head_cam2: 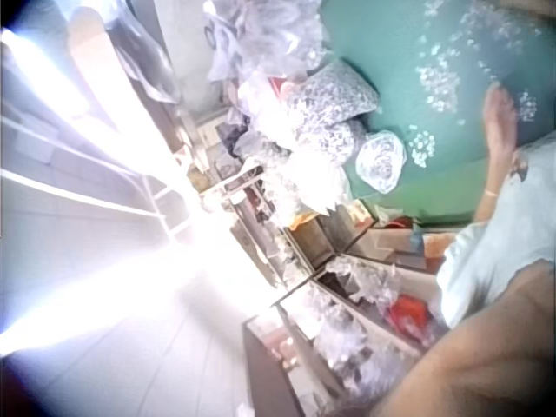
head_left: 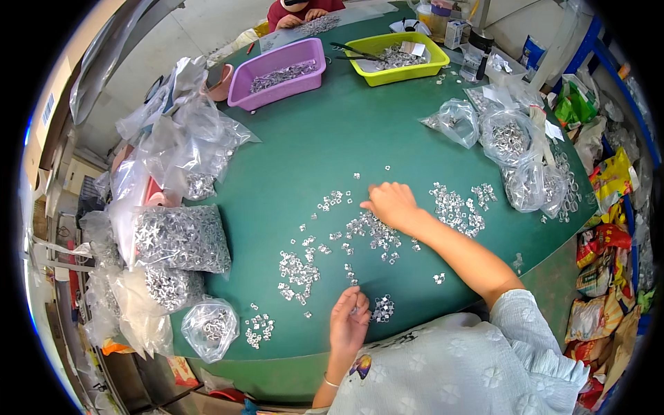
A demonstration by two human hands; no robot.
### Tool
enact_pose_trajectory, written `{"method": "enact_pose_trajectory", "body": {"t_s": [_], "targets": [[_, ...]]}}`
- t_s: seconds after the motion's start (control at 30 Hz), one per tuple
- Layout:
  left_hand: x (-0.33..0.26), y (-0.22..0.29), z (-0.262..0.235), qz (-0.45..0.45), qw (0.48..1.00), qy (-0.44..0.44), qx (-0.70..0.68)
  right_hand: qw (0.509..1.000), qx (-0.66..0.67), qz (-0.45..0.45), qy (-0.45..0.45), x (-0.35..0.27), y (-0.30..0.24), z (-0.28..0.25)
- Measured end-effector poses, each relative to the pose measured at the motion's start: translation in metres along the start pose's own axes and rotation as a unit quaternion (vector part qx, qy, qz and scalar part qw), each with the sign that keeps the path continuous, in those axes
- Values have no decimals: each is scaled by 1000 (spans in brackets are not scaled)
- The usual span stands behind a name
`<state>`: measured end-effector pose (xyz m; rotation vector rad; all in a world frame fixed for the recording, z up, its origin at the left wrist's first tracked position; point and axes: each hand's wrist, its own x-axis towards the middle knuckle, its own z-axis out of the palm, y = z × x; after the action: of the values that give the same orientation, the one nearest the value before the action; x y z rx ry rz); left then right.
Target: The person sorts star-shaped metal components and circular metal rings by hand on a green workbench, arranging them into piles and placing them into a plastic bag.
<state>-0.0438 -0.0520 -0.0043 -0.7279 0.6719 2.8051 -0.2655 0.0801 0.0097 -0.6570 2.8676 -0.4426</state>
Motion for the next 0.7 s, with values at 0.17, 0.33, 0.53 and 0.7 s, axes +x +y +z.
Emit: {"method": "enact_pose_trajectory", "body": {"t_s": [0.17, 0.33, 0.53, 0.7], "targets": [[0, 2, 2, 8, 1000, -4, 1, 999, 51, -1, 0, 5, 2, 20], [2, 0, 4, 8, 1000, -6, 5, 990, 131, 43, -35, 11, 32, 21], [7, -1, 3, 0, 1000, -19, -9, 936, 343, 1, 77, -50, 75, -48], [11, -1, -1, -5, 1000, -5, 10, 888, 386, 164, 189, -172, 150, -91]]}}
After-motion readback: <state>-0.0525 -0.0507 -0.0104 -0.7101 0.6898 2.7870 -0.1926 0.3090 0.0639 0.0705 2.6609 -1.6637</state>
